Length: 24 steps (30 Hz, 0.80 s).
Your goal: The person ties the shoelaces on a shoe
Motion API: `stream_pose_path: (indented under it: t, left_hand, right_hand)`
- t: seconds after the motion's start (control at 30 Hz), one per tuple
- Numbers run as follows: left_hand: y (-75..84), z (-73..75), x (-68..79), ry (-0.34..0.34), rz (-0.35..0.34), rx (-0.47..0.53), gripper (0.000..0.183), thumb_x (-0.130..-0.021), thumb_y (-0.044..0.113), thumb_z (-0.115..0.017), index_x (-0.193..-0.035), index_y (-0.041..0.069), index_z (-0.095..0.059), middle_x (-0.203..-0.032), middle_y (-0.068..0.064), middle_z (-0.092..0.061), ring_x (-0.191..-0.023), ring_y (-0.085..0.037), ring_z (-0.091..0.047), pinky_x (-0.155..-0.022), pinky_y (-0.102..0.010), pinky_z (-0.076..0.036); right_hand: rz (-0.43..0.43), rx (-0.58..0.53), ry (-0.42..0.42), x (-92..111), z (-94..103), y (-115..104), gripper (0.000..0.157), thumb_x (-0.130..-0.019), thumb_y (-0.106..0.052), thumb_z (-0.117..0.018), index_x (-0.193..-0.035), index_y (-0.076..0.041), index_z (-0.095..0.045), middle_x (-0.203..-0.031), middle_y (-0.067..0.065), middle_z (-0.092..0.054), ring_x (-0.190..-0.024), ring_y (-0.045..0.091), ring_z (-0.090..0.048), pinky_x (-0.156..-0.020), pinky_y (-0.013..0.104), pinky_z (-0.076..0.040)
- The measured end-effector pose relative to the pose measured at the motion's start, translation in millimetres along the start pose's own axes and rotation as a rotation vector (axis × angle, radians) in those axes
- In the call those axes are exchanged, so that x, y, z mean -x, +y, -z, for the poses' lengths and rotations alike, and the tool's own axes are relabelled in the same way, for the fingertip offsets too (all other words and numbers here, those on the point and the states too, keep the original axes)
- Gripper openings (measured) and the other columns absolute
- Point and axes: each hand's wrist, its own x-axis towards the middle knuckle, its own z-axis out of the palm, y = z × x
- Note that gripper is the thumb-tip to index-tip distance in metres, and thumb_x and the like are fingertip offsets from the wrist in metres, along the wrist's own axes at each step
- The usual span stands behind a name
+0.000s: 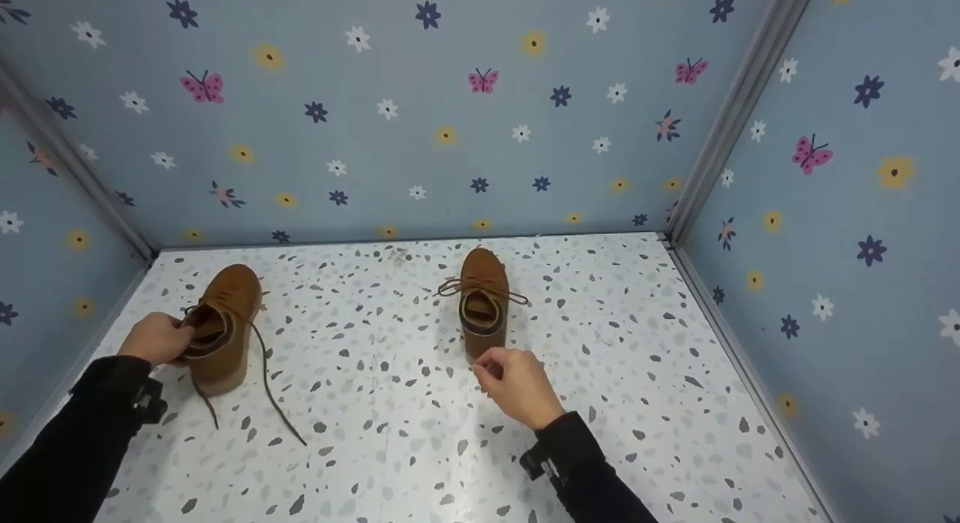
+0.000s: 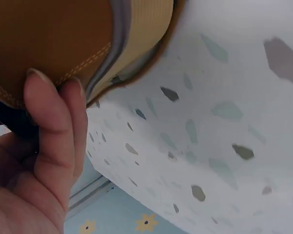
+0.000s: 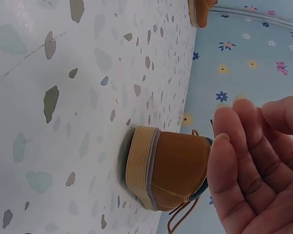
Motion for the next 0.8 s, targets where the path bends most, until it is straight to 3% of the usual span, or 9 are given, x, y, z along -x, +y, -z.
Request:
stream_pose_path:
  t: [0.13,0.23,0.5,0.6,0.8]
  left_hand:
    - [9.5,-2.1,8.0,0.003,-0.016,0.105,0.038,-0.097,0.011,-0.039,-0.112,-0.02,-0.056,-0.095,-0.035,-0.062,-0.058,-0.023,-0.067,-0.059,-0.04,-0.057]
    - [26.9,-4.5,15.0,0.035,-0.036,0.15,0.043,-0.098,0.011,-0.038,-0.126,-0.018,-0.053,-0.107,-0.036,-0.061,-0.062,-0.021,-0.067,-0.061,-0.039,-0.058]
    - [95.4,-7.9,46.4,0.117,-0.134,0.323,0.042,-0.1,0.012,-0.04,-0.135,-0.007,-0.053,-0.102,-0.026,-0.065,-0.06,-0.019,-0.065,-0.054,-0.032,-0.056]
    - [121.0,-13.2,60.9,0.12,-0.187,0.392,0.044,-0.099,0.011,-0.042,-0.139,-0.004,-0.051,-0.102,-0.026,-0.065,-0.06,-0.02,-0.063,-0.053,-0.032,-0.056]
    - [166.0,-28.6,89.0,0.092,-0.288,0.487,0.048,-0.097,0.007,-0.046,-0.145,0.002,-0.047,-0.121,-0.026,-0.062,-0.056,-0.023,-0.06,-0.047,-0.035,-0.054]
  right_hand:
    - [0.018,-0.007,-0.002,-1.1,-2.1,-4.4,0.007,-0.095,-0.014,-0.067,-0.09,-0.016,-0.071,-0.067,-0.007,-0.062,-0.06,0.012,-0.061,-0.054,0.028,-0.049]
    - [0.038,-0.016,0.0,-1.6,-3.4,-8.5,0.007,-0.095,-0.014,-0.067,-0.09,-0.016,-0.07,-0.067,-0.007,-0.062,-0.059,0.012,-0.061,-0.054,0.028,-0.049]
    - [0.094,-0.079,0.025,-5.8,-10.3,-21.0,0.006,-0.096,-0.012,-0.067,-0.092,-0.014,-0.071,-0.069,-0.003,-0.064,-0.061,0.014,-0.062,-0.056,0.028,-0.052]
    - [0.122,-0.136,0.042,-9.3,-13.5,-28.3,0.006,-0.096,-0.012,-0.066,-0.099,-0.01,-0.071,-0.079,0.001,-0.068,-0.068,0.018,-0.066,-0.062,0.029,-0.055]
    - [0.237,-0.178,0.029,-23.3,-18.0,-56.8,0.026,-0.097,-0.015,-0.066,-0.122,-0.009,-0.063,-0.101,0.0,-0.066,-0.091,0.016,-0.064,-0.08,0.033,-0.054]
